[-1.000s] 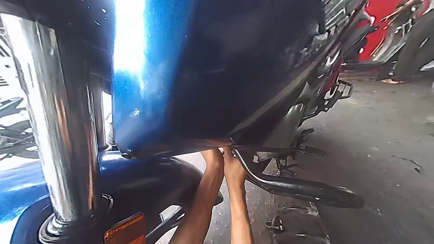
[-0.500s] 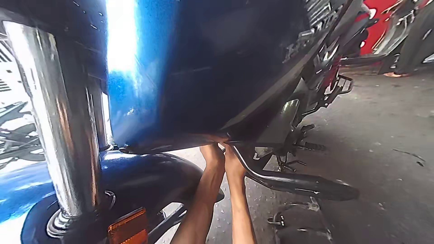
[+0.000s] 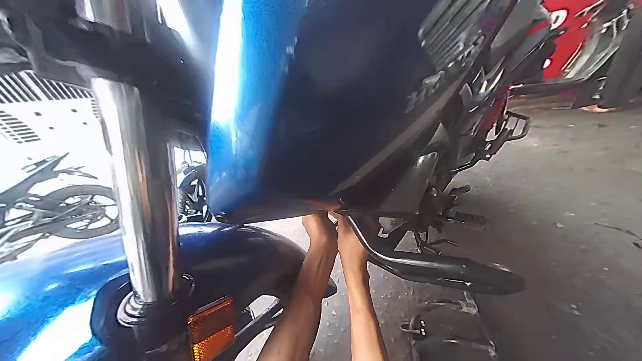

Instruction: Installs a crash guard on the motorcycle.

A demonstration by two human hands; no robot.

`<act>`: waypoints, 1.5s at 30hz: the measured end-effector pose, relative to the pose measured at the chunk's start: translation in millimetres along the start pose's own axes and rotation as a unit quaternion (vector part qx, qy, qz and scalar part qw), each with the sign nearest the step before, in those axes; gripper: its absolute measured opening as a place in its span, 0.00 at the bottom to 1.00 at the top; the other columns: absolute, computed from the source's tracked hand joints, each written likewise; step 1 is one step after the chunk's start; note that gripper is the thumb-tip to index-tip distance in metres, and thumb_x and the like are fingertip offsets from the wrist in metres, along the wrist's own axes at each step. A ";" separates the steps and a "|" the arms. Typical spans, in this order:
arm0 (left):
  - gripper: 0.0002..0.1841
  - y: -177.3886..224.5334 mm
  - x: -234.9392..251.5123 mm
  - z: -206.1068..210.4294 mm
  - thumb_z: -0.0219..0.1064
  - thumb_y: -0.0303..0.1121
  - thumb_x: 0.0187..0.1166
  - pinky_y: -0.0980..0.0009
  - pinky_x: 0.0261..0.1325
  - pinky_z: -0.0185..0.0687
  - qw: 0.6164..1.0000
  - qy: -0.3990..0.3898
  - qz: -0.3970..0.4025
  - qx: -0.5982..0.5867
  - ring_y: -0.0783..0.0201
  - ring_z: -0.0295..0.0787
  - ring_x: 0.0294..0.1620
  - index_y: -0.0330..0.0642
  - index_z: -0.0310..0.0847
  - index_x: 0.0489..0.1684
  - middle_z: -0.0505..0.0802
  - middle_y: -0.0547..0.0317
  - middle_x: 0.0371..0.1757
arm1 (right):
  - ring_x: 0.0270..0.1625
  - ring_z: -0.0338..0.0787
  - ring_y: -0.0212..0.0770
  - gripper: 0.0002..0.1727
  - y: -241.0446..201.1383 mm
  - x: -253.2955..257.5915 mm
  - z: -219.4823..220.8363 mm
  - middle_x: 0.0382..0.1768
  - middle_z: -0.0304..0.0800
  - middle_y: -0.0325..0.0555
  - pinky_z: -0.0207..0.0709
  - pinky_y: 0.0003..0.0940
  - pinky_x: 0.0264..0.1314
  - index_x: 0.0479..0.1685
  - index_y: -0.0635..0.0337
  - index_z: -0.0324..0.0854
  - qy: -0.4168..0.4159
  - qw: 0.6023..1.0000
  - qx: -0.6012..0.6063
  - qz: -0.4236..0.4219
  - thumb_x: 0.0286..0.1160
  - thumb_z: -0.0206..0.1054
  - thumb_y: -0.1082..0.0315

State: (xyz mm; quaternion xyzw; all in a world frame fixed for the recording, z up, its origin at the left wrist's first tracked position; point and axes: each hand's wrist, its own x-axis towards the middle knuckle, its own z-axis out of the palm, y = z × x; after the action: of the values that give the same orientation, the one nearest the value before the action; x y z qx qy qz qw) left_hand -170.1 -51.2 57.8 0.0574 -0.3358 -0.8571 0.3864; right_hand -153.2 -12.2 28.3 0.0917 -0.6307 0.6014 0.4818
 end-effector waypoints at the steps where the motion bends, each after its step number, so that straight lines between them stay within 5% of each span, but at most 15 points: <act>1: 0.07 0.8 -0.2 0.3 0.55 0.29 0.90 0.60 0.56 0.84 1.000 0.000 -0.002 0.001 0.60 0.87 0.49 0.38 0.77 0.52 0.89 0.53 0.44 | 0.46 0.95 0.46 0.13 1.2 0.1 -0.4 0.37 0.95 0.57 0.85 0.41 0.57 0.39 0.72 0.90 0.001 1.000 0.000 -0.006 0.57 0.80 0.72; 5: 0.10 1.8 1.4 -0.4 0.57 0.28 0.89 0.56 0.59 0.82 0.999 -0.007 -0.014 0.029 0.58 0.86 0.54 0.38 0.75 0.61 0.89 0.50 0.51 | 0.46 0.96 0.48 0.12 5.7 2.1 -4.9 0.38 0.95 0.59 0.86 0.42 0.58 0.40 0.73 0.91 -0.015 1.000 -0.002 -0.025 0.58 0.78 0.74; 11: 0.12 2.2 -0.8 -3.6 0.54 0.23 0.85 0.60 0.63 0.80 0.998 -0.034 -0.010 0.044 0.62 0.82 0.56 0.41 0.73 0.61 0.85 0.55 0.54 | 0.55 0.93 0.59 0.13 -1.4 -5.2 -5.8 0.47 0.94 0.62 0.81 0.63 0.61 0.49 0.68 0.90 -0.056 0.996 -0.049 0.054 0.73 0.74 0.67; 15: 0.11 6.7 -6.6 -6.1 0.50 0.28 0.89 0.58 0.66 0.79 0.996 -0.071 -0.019 0.059 0.62 0.82 0.62 0.45 0.70 0.64 0.85 0.56 0.59 | 0.59 0.92 0.48 0.12 1.5 -0.7 -5.2 0.52 0.94 0.55 0.82 0.51 0.68 0.51 0.64 0.90 -0.061 0.998 0.023 0.020 0.71 0.76 0.70; 20: 0.13 3.3 -2.0 -4.0 0.51 0.25 0.89 0.61 0.69 0.79 0.997 -0.068 0.000 0.047 0.60 0.82 0.62 0.39 0.69 0.67 0.85 0.52 0.59 | 0.60 0.91 0.45 0.13 2.5 6.6 -5.2 0.52 0.93 0.55 0.79 0.46 0.72 0.54 0.65 0.88 -0.090 0.995 0.014 -0.028 0.74 0.72 0.68; 23: 0.16 2.4 -4.5 -3.9 0.49 0.26 0.90 0.61 0.67 0.80 0.995 -0.077 -0.001 0.059 0.61 0.82 0.62 0.39 0.67 0.73 0.84 0.51 0.60 | 0.58 0.90 0.36 0.12 6.7 15.2 -11.7 0.51 0.93 0.49 0.81 0.36 0.70 0.52 0.63 0.87 -0.134 0.988 0.064 -0.039 0.75 0.73 0.68; 26: 0.15 6.2 -7.1 -2.1 0.48 0.28 0.92 0.66 0.52 0.84 0.993 -0.073 -0.010 0.090 0.63 0.84 0.53 0.42 0.65 0.73 0.83 0.53 0.56 | 0.52 0.91 0.30 0.12 12.2 21.5 -11.4 0.48 0.92 0.45 0.86 0.30 0.61 0.51 0.65 0.85 -0.149 0.972 0.180 -0.006 0.71 0.75 0.72; 29: 0.17 3.8 -7.0 -3.6 0.47 0.24 0.90 0.62 0.58 0.85 0.992 -0.088 0.009 0.084 0.60 0.84 0.57 0.39 0.63 0.75 0.83 0.50 0.58 | 0.53 0.92 0.32 0.15 15.0 23.7 -11.6 0.53 0.91 0.48 0.88 0.31 0.60 0.54 0.68 0.84 -0.157 0.950 0.267 0.036 0.67 0.76 0.77; 35: 0.17 4.2 -11.0 -8.9 0.46 0.21 0.88 0.66 0.52 0.85 0.983 -0.121 0.053 0.124 0.63 0.83 0.52 0.38 0.61 0.74 0.79 0.52 0.54 | 0.54 0.91 0.31 0.16 22.0 33.7 -17.4 0.52 0.93 0.45 0.84 0.29 0.63 0.51 0.65 0.87 -0.199 0.959 0.200 0.007 0.64 0.80 0.72; 39: 0.20 -0.5 -7.8 -15.7 0.43 0.24 0.90 0.60 0.59 0.84 0.973 -0.141 0.073 0.165 0.60 0.81 0.59 0.37 0.57 0.80 0.78 0.48 0.60 | 0.62 0.89 0.28 0.13 32.0 39.3 -18.5 0.56 0.94 0.39 0.79 0.31 0.74 0.57 0.56 0.90 -0.194 0.977 0.088 -0.034 0.79 0.71 0.63; 42: 0.19 -4.4 -9.5 -16.4 0.44 0.25 0.90 0.57 0.60 0.85 0.973 -0.145 0.083 0.162 0.58 0.81 0.60 0.39 0.54 0.78 0.77 0.48 0.60 | 0.57 0.87 0.27 0.08 28.9 40.9 -17.8 0.49 0.92 0.39 0.79 0.28 0.67 0.50 0.57 0.89 -0.187 0.976 0.103 -0.044 0.82 0.67 0.66; 45: 0.22 -13.2 -5.2 -19.3 0.44 0.25 0.90 0.57 0.62 0.85 0.968 -0.161 0.118 0.153 0.56 0.80 0.62 0.38 0.50 0.82 0.75 0.46 0.62 | 0.59 0.87 0.27 0.11 34.0 43.8 -11.5 0.51 0.91 0.35 0.79 0.31 0.69 0.53 0.52 0.87 -0.178 0.983 0.049 -0.016 0.79 0.71 0.58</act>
State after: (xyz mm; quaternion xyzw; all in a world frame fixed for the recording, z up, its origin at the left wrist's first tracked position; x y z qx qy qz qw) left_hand -167.8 -51.6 33.9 -0.0630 -0.5252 -0.7420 0.4119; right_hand -193.9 26.7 34.9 0.2312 -0.6748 0.5976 0.3661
